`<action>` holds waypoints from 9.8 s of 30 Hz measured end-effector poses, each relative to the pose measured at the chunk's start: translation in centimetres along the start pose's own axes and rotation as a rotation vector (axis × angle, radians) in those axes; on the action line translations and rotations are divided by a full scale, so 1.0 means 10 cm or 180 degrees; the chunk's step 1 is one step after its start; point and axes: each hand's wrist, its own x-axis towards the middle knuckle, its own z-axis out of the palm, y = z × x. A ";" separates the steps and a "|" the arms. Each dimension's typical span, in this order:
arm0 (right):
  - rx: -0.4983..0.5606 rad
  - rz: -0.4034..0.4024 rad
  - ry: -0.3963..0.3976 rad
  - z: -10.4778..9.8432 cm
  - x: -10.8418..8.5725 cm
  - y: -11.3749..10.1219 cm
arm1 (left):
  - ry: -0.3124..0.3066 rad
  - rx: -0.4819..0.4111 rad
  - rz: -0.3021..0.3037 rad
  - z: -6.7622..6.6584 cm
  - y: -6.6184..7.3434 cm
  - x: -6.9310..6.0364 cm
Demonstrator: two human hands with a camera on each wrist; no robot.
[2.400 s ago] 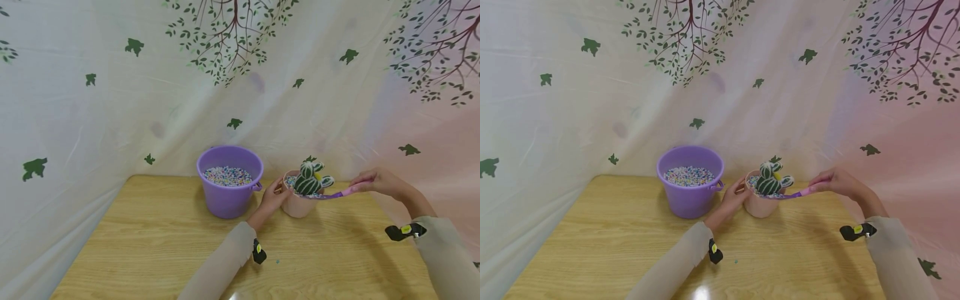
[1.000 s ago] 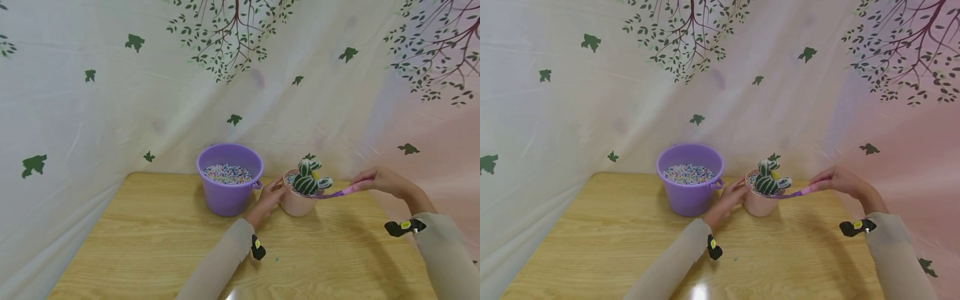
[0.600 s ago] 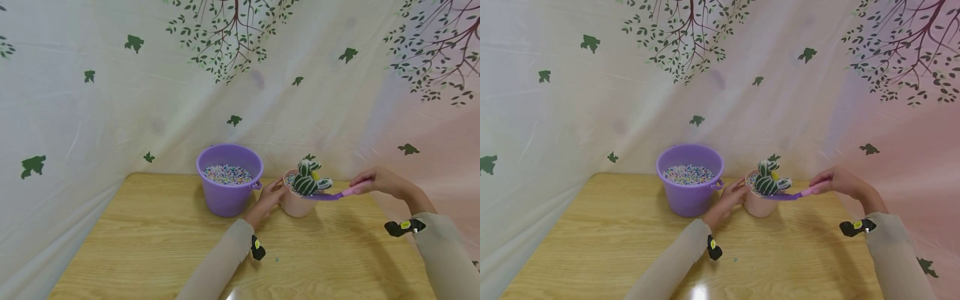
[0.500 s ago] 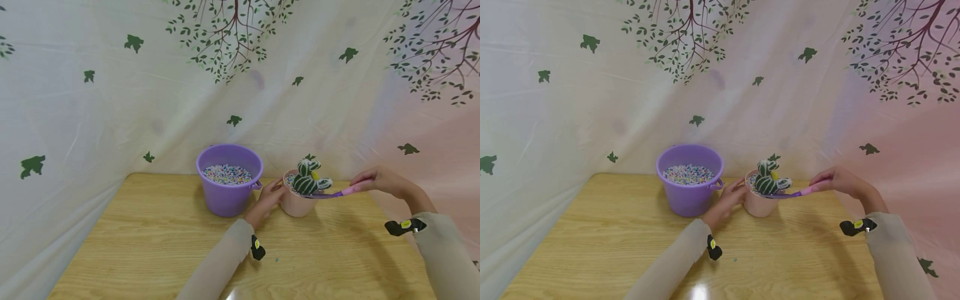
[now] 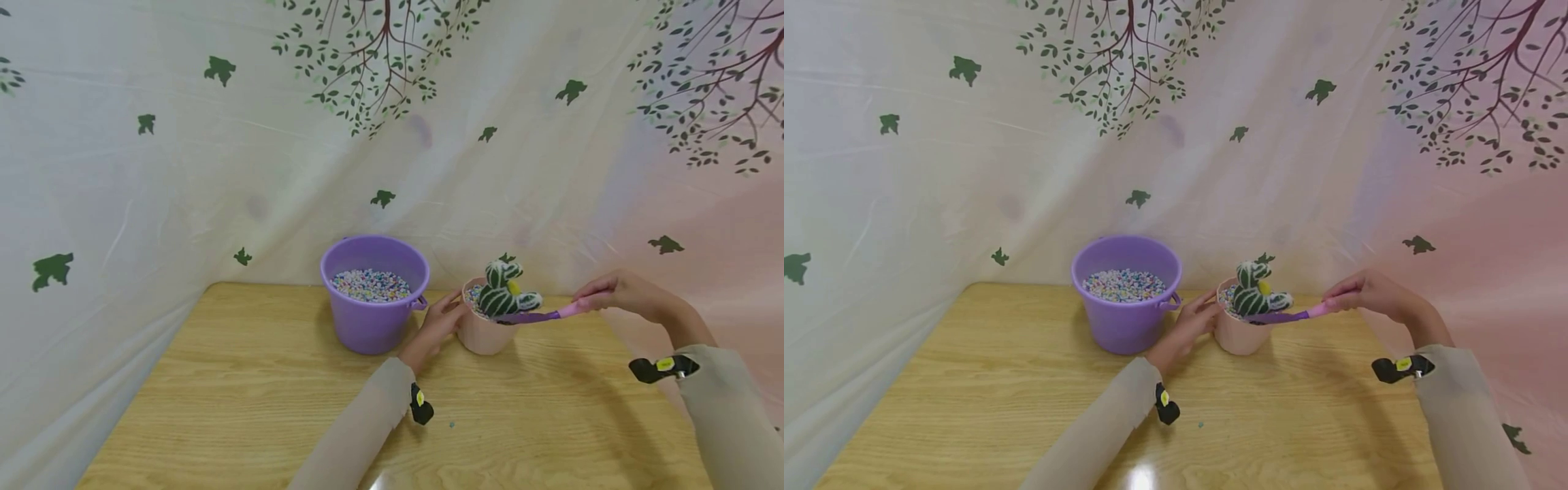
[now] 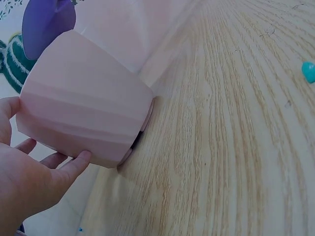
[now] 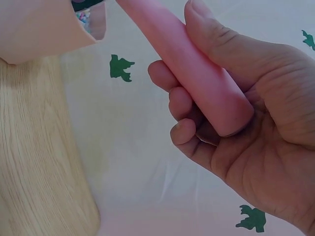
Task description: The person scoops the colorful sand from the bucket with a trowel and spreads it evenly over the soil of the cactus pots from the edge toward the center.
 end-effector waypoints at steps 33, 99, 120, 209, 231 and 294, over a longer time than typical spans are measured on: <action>0.0196 -0.1075 0.0915 0.11 0.01 -0.77 | 0.0391 0.0818 0.0797 0.10 0.88 -0.64; -0.1091 -0.1382 0.0955 1.34 2.03 -2.08 | 0.0720 0.0333 0.0711 -2.20 1.04 -0.84; -0.0040 -0.0797 0.0249 1.24 1.91 -2.10 | 0.0794 0.0288 0.0659 -2.21 1.00 -0.82; 0.1111 0.0054 0.0721 0.20 0.66 -1.50 | 0.0758 0.0037 0.0517 -2.16 1.00 -0.85; 0.1234 -0.0840 0.0187 0.30 0.17 -0.44 | 0.2103 0.1204 0.1346 -1.49 1.18 -1.00; 0.1080 -0.0321 0.0134 0.33 -0.11 0.42 | 0.0520 0.0358 0.0259 0.22 0.13 -0.14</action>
